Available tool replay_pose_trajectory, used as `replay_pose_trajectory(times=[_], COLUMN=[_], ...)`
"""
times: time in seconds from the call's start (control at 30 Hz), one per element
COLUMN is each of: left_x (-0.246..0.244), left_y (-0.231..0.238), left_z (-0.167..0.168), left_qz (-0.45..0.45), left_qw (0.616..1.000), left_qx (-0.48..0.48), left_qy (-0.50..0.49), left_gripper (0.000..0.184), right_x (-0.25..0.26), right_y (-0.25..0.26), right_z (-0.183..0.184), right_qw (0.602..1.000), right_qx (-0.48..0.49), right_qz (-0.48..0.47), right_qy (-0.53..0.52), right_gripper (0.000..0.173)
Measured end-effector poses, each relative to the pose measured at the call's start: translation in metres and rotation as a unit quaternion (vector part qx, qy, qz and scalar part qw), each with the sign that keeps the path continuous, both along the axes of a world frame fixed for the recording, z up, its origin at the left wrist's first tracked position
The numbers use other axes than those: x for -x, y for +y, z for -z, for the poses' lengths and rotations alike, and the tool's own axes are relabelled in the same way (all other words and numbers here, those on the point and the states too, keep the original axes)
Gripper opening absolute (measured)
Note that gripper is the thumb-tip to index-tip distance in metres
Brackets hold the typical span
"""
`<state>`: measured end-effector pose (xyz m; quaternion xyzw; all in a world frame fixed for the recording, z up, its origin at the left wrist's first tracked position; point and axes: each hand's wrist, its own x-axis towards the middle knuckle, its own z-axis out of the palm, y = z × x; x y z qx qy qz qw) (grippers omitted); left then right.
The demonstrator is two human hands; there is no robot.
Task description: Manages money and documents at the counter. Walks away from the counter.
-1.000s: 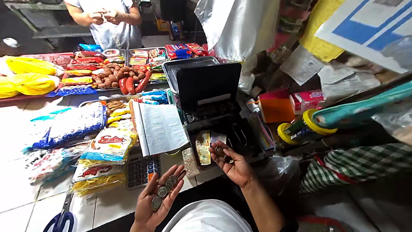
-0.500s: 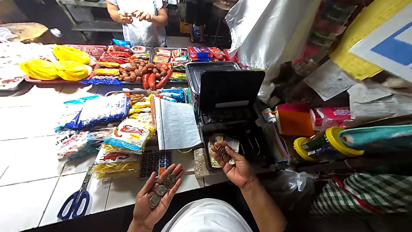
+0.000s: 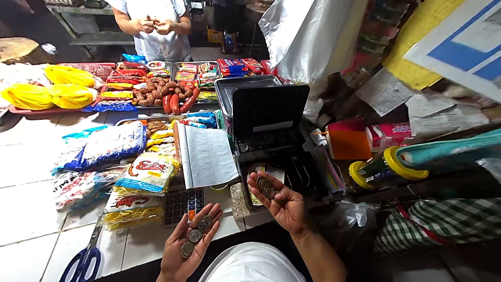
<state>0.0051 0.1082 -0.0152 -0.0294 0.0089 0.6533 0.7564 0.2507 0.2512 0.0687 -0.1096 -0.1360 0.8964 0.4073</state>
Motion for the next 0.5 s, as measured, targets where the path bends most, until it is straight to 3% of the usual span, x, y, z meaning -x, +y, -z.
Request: replay_pose_trajectory(times=[0.5], left_x=[-0.003], left_y=[0.009], left_z=[0.002], left_qz=[0.029], left_qw=[0.999], left_qx=[0.003], left_qy=[-0.014], left_gripper=[0.061], right_x=[-0.001], right_y=[-0.006], right_z=[0.009], right_qw=[0.997], right_qx=[0.008], right_qz=[0.059], right_qy=[-0.058], right_gripper=[0.047])
